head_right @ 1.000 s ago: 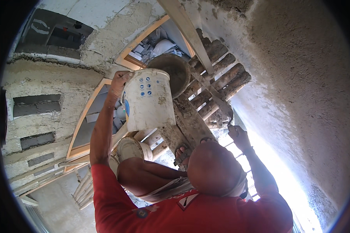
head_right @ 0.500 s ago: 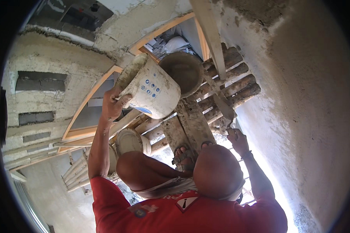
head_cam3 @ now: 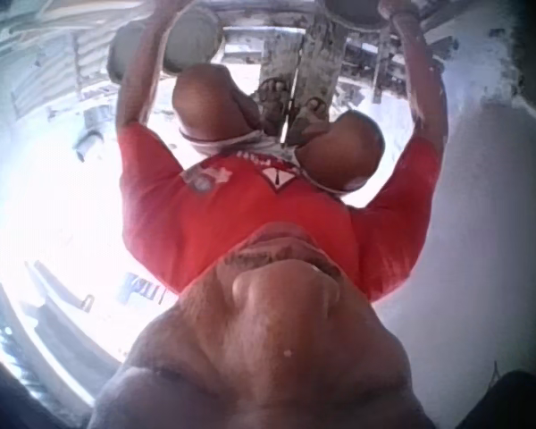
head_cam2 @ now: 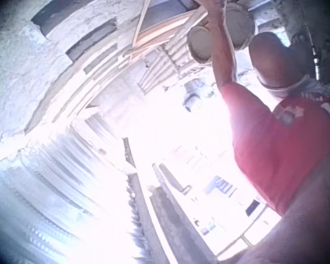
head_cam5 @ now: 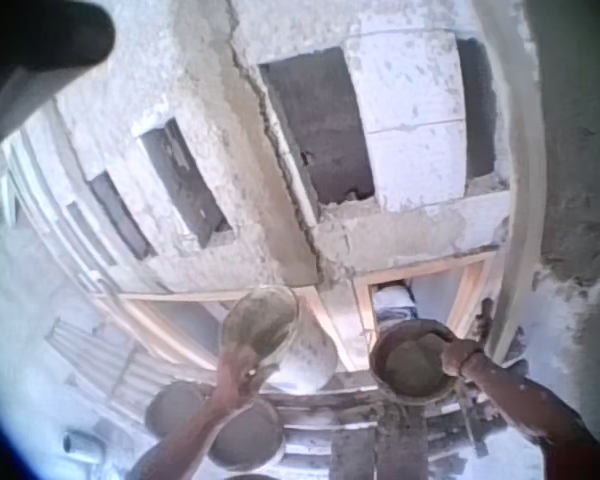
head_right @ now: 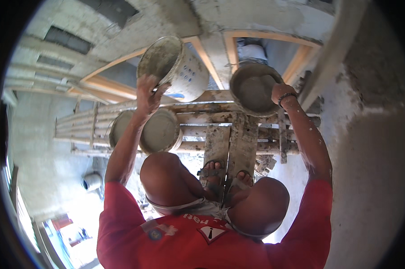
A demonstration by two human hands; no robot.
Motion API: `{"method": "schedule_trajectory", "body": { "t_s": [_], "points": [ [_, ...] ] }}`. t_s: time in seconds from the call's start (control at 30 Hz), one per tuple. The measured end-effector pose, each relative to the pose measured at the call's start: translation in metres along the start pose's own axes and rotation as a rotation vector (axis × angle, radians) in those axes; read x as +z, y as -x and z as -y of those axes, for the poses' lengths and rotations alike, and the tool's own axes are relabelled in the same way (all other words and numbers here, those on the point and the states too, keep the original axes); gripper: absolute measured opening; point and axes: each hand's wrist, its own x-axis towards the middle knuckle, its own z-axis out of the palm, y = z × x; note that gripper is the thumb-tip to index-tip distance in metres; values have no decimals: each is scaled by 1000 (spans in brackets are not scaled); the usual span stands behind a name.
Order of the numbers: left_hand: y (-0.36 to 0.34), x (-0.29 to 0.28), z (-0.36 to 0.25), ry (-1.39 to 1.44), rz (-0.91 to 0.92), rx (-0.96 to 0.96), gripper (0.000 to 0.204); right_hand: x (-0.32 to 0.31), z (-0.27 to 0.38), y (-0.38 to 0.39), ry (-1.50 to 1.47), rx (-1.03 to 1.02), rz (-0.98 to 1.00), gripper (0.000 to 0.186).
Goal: The person applies plaster to a wall by scooping it from a bucket with a trowel and then leveling the surface with a long wooden board.
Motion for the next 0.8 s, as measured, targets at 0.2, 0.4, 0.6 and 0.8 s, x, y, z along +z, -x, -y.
{"method": "schedule_trajectory", "body": {
  "t_s": [0.2, 0.4, 0.6, 0.8],
  "points": [
    [27, 8, 12, -19, -113, -75, 29, 16, 20, -41, 524, -411, 326, 24],
    [54, 64, 24, -66, -91, -164, 23, 9, 30, -21, 274, -249, 336, 32],
    [76, 121, 39, -86, -41, -224, 20, -39, 15, 1, 59, -294, 62, 33],
    [107, 162, 25, -135, 37, -267, 20, -4, 38, -7, 112, -262, -54, 23]
  ]
}}
